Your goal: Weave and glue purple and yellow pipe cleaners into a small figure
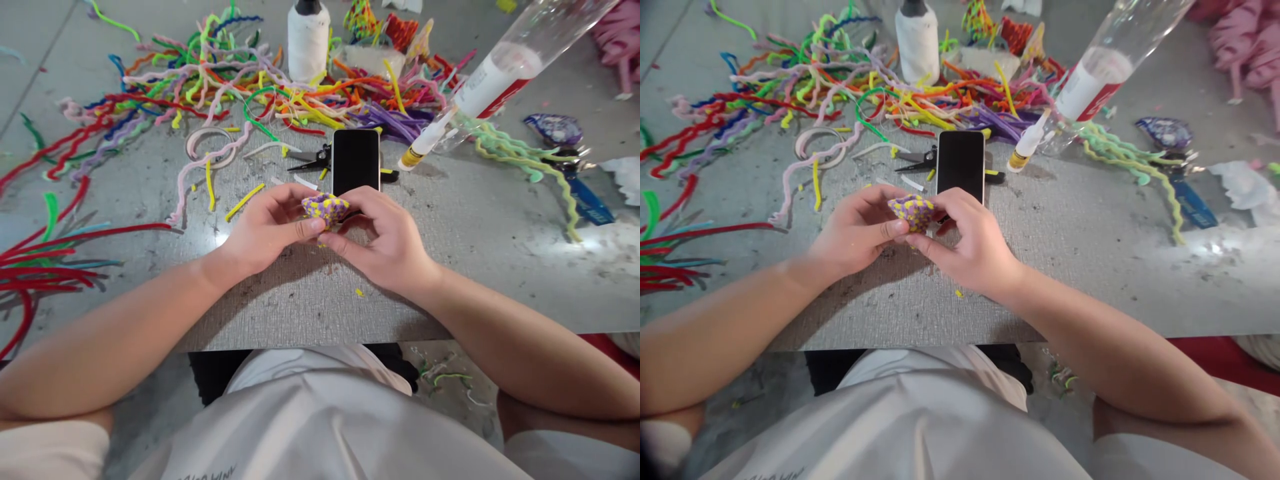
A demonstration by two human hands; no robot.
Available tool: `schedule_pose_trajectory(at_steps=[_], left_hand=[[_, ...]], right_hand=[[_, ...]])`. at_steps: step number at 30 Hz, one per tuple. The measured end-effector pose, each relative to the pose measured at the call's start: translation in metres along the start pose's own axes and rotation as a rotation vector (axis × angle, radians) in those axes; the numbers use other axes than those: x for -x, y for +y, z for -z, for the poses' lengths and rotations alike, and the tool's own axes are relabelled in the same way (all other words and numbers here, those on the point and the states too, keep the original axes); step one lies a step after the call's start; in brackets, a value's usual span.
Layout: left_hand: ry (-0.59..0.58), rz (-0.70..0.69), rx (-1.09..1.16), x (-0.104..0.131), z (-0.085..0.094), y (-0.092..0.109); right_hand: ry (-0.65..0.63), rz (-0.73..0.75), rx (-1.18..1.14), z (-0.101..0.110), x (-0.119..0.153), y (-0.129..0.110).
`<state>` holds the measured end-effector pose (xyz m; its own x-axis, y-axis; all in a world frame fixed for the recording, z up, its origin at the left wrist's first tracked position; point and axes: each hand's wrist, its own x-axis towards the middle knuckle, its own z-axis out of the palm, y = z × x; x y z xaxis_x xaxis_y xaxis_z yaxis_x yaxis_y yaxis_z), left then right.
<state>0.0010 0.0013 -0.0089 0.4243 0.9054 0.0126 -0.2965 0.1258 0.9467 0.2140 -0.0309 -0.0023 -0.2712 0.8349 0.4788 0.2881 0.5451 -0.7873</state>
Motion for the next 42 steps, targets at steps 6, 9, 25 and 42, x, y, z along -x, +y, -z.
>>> schedule_pose_trajectory(at_steps=[6,9,25,42], left_hand=[[-0.003,-0.100,-0.134,0.002,-0.001,0.000],[-0.006,-0.109,-0.183,0.004,-0.001,0.003],[0.021,0.056,0.087,0.002,-0.006,0.010],[-0.134,0.264,0.277,0.001,0.002,0.013]], right_hand=[[-0.010,0.045,0.048,0.002,-0.002,-0.006],[-0.003,0.079,0.093,0.003,-0.002,-0.007],[0.058,0.153,0.081,0.008,-0.004,0.007],[0.062,0.399,0.274,0.016,-0.004,-0.003]])
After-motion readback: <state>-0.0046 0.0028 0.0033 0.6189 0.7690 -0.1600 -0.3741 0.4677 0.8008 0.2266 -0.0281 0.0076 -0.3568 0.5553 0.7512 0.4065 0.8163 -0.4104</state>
